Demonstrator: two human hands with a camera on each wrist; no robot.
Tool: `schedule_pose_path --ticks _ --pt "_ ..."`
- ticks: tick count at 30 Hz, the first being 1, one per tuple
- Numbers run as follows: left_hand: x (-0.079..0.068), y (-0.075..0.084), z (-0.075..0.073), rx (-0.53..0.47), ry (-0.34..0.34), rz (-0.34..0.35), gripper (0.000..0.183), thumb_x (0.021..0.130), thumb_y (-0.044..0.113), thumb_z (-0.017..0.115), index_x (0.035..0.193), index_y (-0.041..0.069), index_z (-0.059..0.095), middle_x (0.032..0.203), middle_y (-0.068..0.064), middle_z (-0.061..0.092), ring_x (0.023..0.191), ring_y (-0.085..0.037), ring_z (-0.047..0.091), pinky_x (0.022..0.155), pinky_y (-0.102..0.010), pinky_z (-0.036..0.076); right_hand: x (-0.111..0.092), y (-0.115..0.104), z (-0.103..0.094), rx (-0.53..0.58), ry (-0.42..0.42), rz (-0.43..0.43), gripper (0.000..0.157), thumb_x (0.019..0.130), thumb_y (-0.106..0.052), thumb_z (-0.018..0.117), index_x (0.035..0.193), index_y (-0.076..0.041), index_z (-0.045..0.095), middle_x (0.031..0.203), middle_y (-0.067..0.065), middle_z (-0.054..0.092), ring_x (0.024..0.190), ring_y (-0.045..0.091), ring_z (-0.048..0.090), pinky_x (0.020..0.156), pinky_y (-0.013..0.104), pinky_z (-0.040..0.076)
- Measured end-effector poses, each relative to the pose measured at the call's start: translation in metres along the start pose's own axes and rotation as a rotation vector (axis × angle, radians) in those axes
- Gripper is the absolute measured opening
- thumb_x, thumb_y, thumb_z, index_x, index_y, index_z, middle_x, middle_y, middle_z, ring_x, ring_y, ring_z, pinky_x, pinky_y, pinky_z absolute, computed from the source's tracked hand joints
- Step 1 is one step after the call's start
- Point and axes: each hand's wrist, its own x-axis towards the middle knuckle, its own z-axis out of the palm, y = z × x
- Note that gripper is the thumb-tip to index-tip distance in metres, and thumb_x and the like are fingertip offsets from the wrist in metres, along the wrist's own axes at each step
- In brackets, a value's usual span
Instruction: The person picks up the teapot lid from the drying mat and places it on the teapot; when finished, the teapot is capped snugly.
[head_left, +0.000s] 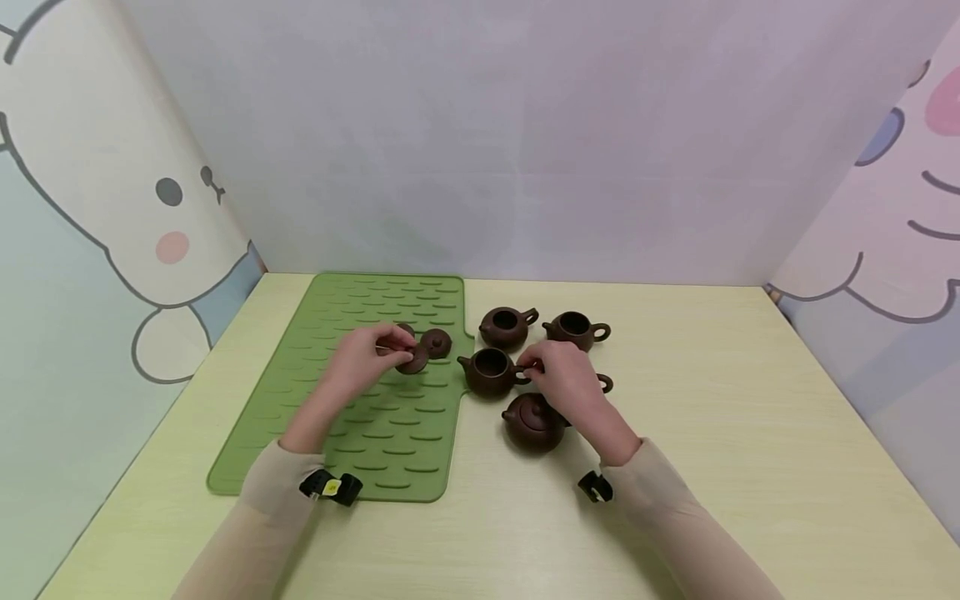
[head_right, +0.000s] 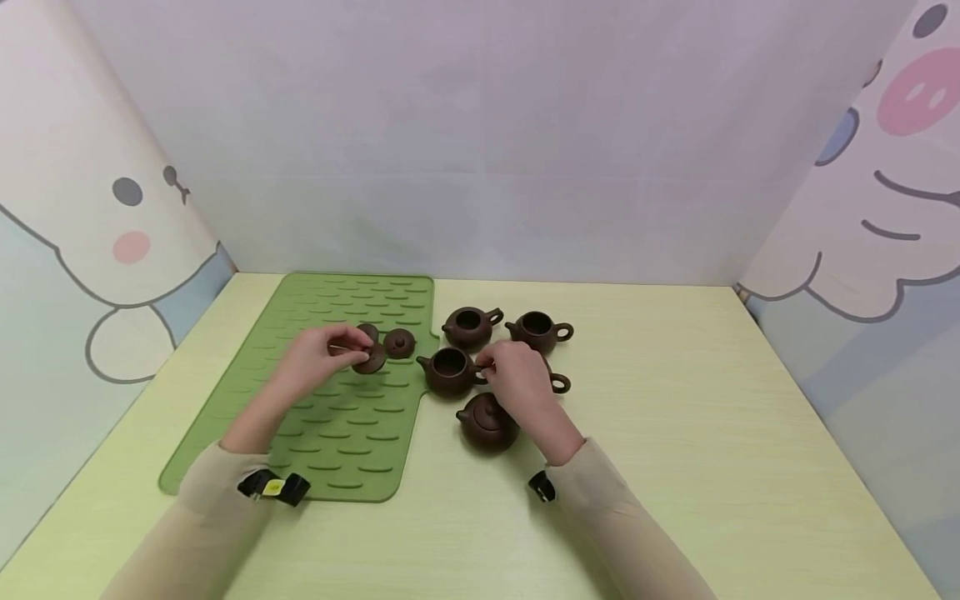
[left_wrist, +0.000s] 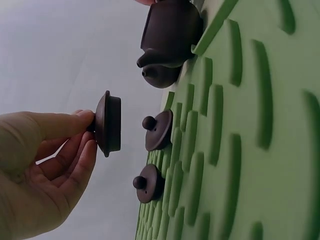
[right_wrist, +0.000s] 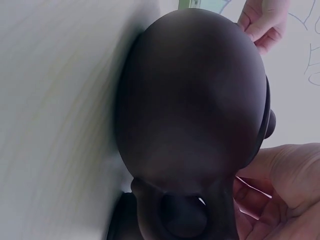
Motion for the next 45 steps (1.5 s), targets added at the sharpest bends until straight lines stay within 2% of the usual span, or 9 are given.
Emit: schedule_pose_path --ticks 10,19,25,36,45 --pt "0.011 0.021 0.014 -0.064 -0.018 0.061 0.016 0.091 0.007 0.071 0.107 0.006 0.072 0.107 -0.014 0.074 0.099 -0.026 0.071 0.085 -0.038 0.059 0.000 0.000 -0.001 -0.002 0.005 0.001 0.013 0.085 -0.003 0.074 0.090 -0.014 0.079 0.089 -0.001 0.077 0.079 0.016 0.070 0.068 0.034 0.056" --pt "0.023 0.035 0.030 -0.112 -0.052 0.081 0.017 0.091 0.007 0.071 0.108 0.005 0.072 0.108 -0.013 0.073 0.099 -0.024 0.070 0.086 -0.034 0.060 0.000 -0.001 0.000 0.007 0.002 0.002 0.013 0.086 -0.003 0.074 0.090 -0.014 0.080 0.090 -0.001 0.077 0.081 0.016 0.071 0.070 0.034 0.057" --pt "0.029 0.041 0.040 -0.149 -0.055 0.126 0.015 0.091 0.006 0.071 0.106 0.003 0.072 0.104 -0.014 0.074 0.097 -0.024 0.071 0.082 -0.032 0.060 -0.001 -0.001 0.000 0.007 -0.002 0.006 0.013 0.086 -0.003 0.073 0.091 -0.014 0.080 0.090 -0.002 0.077 0.079 0.015 0.070 0.069 0.033 0.056" --pt "0.037 0.053 0.061 -0.114 -0.078 0.173 0.013 0.091 0.007 0.072 0.104 0.005 0.072 0.103 -0.010 0.073 0.097 -0.022 0.070 0.084 -0.031 0.059 0.000 -0.001 0.001 -0.004 -0.010 0.012 0.012 0.086 -0.003 0.074 0.091 -0.013 0.080 0.092 -0.001 0.077 0.079 0.015 0.070 0.070 0.035 0.057" --pt "0.039 0.061 0.070 -0.056 -0.073 0.184 0.012 0.090 0.008 0.073 0.101 0.008 0.073 0.100 -0.006 0.073 0.092 -0.018 0.069 0.081 -0.028 0.059 0.000 -0.002 0.001 -0.007 -0.007 0.015 0.012 0.085 -0.003 0.075 0.091 -0.012 0.079 0.092 0.000 0.077 0.081 0.017 0.071 0.071 0.037 0.058"
